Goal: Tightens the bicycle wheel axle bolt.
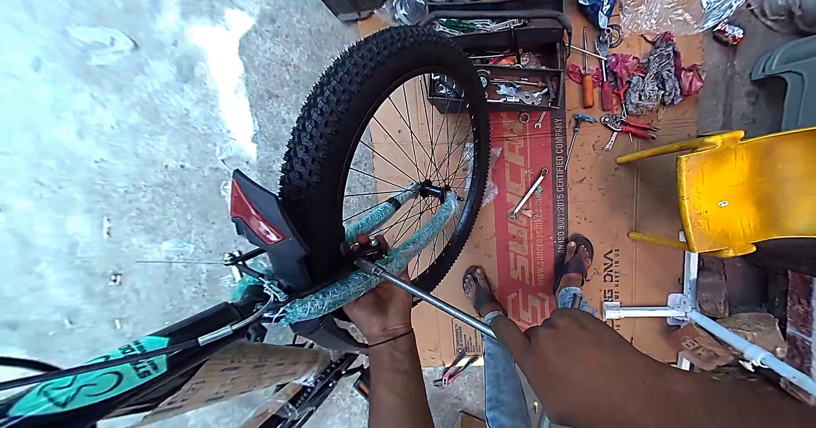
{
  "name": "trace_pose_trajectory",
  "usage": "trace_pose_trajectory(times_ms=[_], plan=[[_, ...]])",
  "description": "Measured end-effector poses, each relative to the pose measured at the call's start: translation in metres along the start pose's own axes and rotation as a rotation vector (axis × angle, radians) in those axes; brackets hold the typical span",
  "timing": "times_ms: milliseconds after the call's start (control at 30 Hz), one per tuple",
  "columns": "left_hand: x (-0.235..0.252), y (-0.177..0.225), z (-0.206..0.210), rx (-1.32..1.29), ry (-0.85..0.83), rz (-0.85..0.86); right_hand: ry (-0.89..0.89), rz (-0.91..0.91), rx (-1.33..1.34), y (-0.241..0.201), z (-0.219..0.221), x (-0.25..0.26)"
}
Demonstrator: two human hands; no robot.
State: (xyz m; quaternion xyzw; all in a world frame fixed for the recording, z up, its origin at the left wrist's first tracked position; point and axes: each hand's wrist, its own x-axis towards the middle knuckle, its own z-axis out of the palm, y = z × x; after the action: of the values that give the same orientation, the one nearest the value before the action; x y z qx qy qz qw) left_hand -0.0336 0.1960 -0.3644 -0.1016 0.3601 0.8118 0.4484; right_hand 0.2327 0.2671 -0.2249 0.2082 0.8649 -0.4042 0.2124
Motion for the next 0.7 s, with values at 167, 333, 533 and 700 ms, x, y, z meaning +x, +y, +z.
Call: trace_pose_trajectory(times_ms=[167,333,533,700], plan=[[0.0,0.001,-0.002,-0.022,-0.009,-0.031,-0.079,0.005,0.056,0.008,-0.007,0.001],[-0.001,0.01,-0.004,0.023,0.024,-0.086,-0.202,0.057,0.133,0.002,-0.007,0.004],[-0.004,0.012,-0.003,-0.001,0.048,-0.132,-0.192,0.041,0.097,0.002,-0.011,0.003],[-0.003,0.01,-0.003,-0.007,0.067,-0.108,-0.144,0.0,0.178,0.019,0.005,0.005]])
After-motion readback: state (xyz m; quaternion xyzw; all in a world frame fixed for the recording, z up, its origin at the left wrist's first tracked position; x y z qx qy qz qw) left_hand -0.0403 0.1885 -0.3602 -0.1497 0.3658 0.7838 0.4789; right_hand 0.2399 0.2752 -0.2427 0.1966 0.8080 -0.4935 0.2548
